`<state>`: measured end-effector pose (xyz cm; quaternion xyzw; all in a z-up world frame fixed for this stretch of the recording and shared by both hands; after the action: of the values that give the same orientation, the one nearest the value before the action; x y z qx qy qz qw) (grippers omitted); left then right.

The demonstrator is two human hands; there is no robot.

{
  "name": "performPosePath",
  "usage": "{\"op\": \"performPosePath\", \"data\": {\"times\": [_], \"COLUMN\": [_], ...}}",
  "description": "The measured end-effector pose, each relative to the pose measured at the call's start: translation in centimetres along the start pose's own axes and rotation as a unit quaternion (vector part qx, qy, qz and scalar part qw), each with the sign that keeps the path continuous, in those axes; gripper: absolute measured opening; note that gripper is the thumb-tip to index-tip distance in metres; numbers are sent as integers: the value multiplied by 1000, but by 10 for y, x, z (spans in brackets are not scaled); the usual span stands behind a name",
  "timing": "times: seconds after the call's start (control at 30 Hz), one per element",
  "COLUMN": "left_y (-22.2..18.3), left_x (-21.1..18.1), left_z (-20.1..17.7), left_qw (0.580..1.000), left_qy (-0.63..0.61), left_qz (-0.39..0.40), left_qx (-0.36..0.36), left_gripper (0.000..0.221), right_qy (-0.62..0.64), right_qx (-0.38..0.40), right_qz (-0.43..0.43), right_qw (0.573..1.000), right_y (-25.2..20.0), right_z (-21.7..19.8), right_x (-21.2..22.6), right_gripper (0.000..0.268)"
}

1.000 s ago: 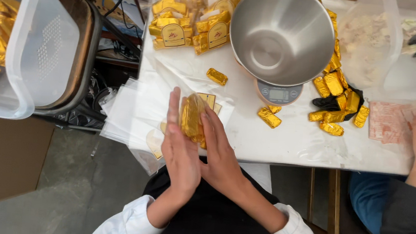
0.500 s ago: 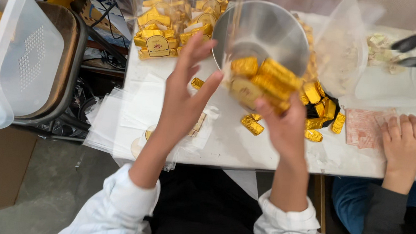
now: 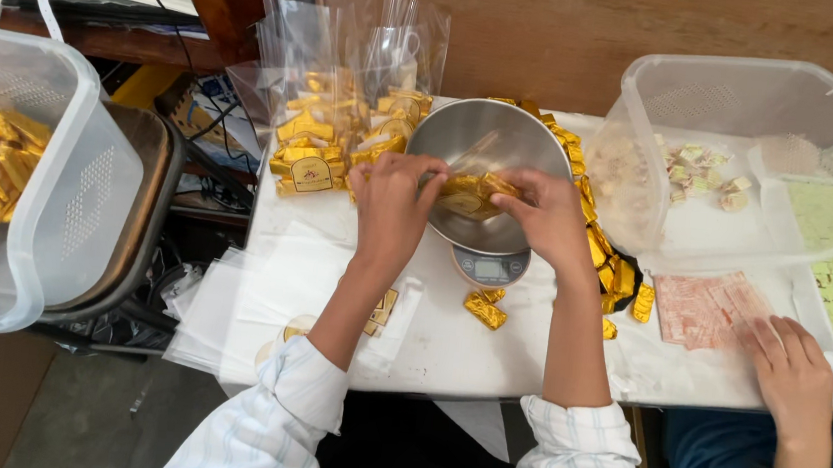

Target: The person places gold-wrapped chocolates into a plastic bag, uses a digital scale to weigh a bowl of them, and continues filling the bag.

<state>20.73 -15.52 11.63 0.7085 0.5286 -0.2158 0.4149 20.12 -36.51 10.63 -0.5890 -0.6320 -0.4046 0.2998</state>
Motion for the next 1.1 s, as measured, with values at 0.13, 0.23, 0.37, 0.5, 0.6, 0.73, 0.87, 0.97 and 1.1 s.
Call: {"op": "performPosePath", "data": {"times": [0.13, 0.23, 0.37, 0.5, 0.6, 0.73, 0.87, 0.97, 1.1], "left_y": [-8, -22, -43, -82, -119, -151, -158, -153, -154], "left_x": [-9, -11, -13, 10, 52, 94, 115, 112, 105], "left_z": [-8, -17, -46, -69, -60, -34, -24, -25, -28], "left_qw": [1000, 999, 991, 979, 967, 936, 903, 897, 893], "left_qy": [2, -28, -130, -181, -219, -303, -364, -377, -384], "left_qz": [15, 13, 8, 0, -87, -147, -185, -178, -178], "left_qx": [-13, -16, -44, -97, -98, -103, -133, -146, -154], "left_gripper": [8, 14, 24, 32, 24, 25, 22, 20, 20], "right_qy": [-80, -36, 6, 136, 140, 200, 145, 166, 220], "right_qx": [-8, -1, 12, -143, -325, -280, -216, -250, -297], "right_qz": [-44, -47, -178, -236, -101, -16, -52, -55, -38], "right_qw": [996, 998, 984, 951, 930, 939, 964, 952, 928], "right_y": [-16, -41, -74, -121, -161, -187, -182, -175, -177], "right_z": [-1, -1, -11, -37, -27, 23, 39, 39, 33], "right_x": [24, 50, 70, 19, -56, -101, -78, -90, -102], "right_gripper": [18, 14, 43, 35, 25, 27, 32, 29, 30]}}
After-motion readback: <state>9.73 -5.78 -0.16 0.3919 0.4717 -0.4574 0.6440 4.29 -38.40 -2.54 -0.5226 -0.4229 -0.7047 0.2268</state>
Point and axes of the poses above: each hand's wrist, its own y-axis towards the middle knuckle, its own z-axis out of the palm, x = y × z, the point moved 8 cm from there along y, towards the middle knuckle, and after that the axes turned 2 degrees about -y, right-handed, at the moved point
